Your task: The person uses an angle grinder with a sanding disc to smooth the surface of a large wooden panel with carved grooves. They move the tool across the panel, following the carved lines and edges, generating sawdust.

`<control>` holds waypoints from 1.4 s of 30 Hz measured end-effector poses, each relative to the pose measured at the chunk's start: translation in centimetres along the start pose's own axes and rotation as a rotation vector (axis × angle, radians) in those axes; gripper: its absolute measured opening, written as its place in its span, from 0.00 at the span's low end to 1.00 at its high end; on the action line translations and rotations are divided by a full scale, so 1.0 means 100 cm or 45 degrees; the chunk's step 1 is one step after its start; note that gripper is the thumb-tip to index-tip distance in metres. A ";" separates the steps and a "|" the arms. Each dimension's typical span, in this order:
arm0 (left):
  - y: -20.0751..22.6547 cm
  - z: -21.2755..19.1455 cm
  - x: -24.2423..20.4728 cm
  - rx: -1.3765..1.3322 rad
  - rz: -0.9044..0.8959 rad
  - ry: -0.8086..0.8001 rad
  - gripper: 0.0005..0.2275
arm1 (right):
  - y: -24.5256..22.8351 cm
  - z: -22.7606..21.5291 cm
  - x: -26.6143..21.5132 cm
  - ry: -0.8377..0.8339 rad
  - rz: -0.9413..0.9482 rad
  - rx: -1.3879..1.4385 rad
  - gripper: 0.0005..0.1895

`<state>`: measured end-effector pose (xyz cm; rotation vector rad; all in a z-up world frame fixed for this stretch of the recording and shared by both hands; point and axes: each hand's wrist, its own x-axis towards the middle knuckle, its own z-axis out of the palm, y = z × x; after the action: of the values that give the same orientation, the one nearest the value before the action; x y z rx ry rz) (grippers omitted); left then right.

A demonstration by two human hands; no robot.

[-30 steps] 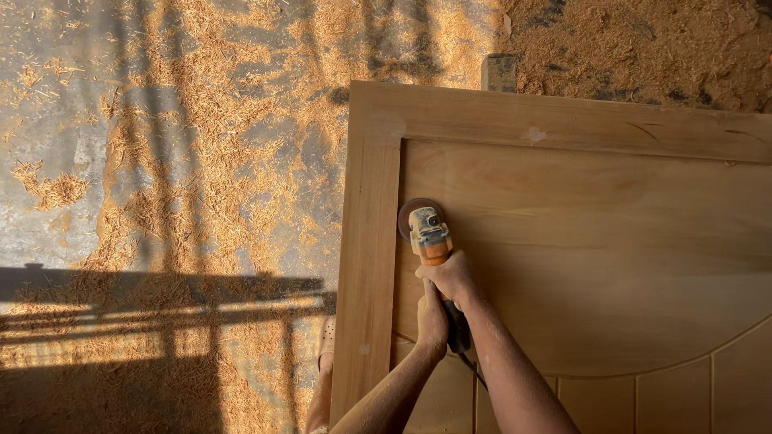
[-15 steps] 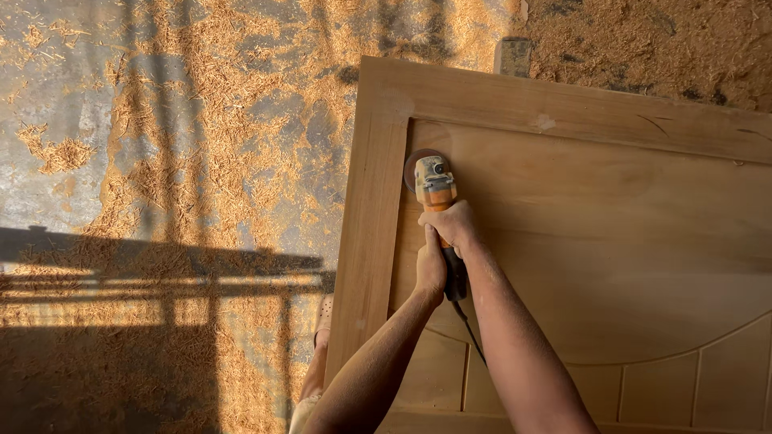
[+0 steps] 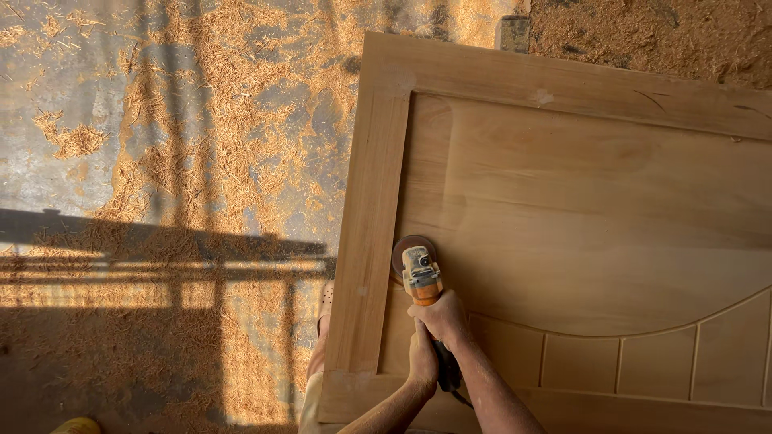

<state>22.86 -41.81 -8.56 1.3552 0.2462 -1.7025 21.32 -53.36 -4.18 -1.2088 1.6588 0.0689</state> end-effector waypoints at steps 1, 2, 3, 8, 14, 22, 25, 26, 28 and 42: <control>0.002 0.001 0.002 -0.014 -0.003 -0.005 0.33 | -0.001 -0.001 0.003 0.002 0.003 -0.005 0.10; 0.008 0.003 0.008 0.006 0.028 -0.003 0.33 | -0.004 -0.002 0.009 0.004 -0.022 0.045 0.11; 0.017 0.007 0.016 0.028 0.059 0.002 0.34 | -0.011 -0.003 0.020 0.004 -0.049 0.096 0.11; 0.085 0.038 0.063 0.110 0.062 -0.014 0.37 | -0.054 -0.026 0.087 0.005 -0.116 0.093 0.18; 0.122 0.061 0.084 0.092 0.096 0.023 0.39 | -0.085 -0.041 0.126 -0.007 -0.201 0.166 0.21; 0.028 0.020 0.025 0.035 0.061 0.040 0.37 | -0.018 -0.013 0.033 0.015 -0.116 0.007 0.17; -0.018 -0.001 0.000 -0.018 0.044 0.052 0.35 | 0.016 0.001 -0.005 -0.012 -0.091 -0.030 0.15; -0.031 -0.008 -0.006 -0.032 0.034 0.068 0.34 | 0.026 0.006 -0.015 -0.027 -0.096 -0.045 0.15; -0.059 -0.022 -0.020 -0.056 0.032 0.053 0.34 | 0.049 0.016 -0.036 -0.047 -0.106 -0.027 0.15; -0.135 -0.049 -0.070 -0.115 0.150 0.043 0.34 | 0.109 0.040 -0.103 -0.128 -0.128 0.077 0.13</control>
<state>15.98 -27.41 -9.36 1.3069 0.2548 -1.5541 15.74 -38.92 -3.63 -1.2216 1.5007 0.0168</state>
